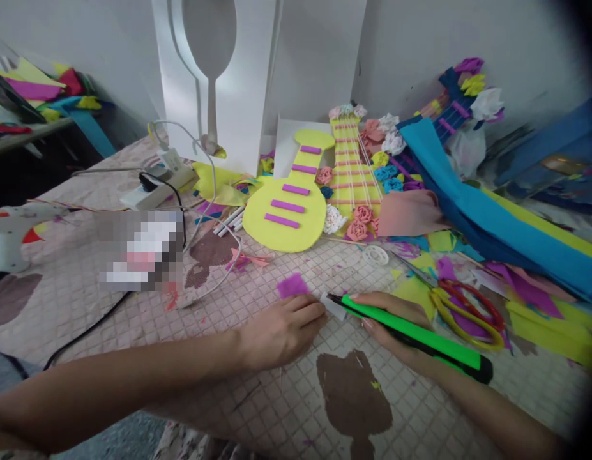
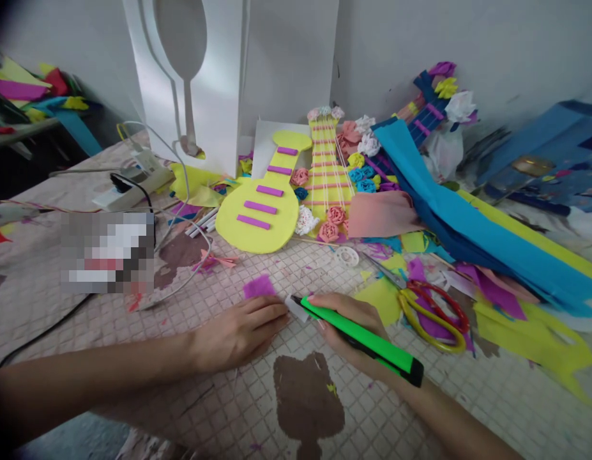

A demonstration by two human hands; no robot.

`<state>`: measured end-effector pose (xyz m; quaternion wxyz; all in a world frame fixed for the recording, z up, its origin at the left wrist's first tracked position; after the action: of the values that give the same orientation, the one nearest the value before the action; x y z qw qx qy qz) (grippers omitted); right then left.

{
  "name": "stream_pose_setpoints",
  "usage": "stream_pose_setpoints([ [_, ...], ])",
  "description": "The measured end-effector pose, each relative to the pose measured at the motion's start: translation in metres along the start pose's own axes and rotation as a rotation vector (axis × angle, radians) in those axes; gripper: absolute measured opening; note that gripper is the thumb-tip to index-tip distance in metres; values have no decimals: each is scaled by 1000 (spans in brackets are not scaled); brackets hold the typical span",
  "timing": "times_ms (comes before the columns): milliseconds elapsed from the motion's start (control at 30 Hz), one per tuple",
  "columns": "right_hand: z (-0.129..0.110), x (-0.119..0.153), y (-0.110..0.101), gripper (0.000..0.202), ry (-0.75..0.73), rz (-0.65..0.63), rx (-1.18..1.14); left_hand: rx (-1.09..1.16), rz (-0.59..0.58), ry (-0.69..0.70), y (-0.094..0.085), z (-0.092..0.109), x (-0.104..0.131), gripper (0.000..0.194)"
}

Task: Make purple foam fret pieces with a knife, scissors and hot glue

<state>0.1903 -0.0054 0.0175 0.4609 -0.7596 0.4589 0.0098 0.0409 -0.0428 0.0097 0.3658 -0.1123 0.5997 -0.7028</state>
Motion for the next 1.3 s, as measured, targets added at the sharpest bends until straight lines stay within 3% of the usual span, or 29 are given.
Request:
stream_pose_setpoints([
  [167, -7, -6, 4, 32, -74, -14, -8, -4, -7, -6, 0, 0, -1, 30],
  [1300, -8, -11, 10, 38, -103, -81, -50, -27, -60, 5, 5, 2, -1, 33],
])
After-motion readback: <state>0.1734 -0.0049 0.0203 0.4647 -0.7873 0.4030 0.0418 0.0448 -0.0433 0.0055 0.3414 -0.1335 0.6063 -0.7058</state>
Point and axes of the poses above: each hand's wrist, its own x-axis away from the middle knuckle, its own y-axis out of the palm, z = x × y, the point moved 8 cm from there along -x, towards the middle knuckle, and after that the axes turned 12 degrees about -y, right-handed, at the moved point
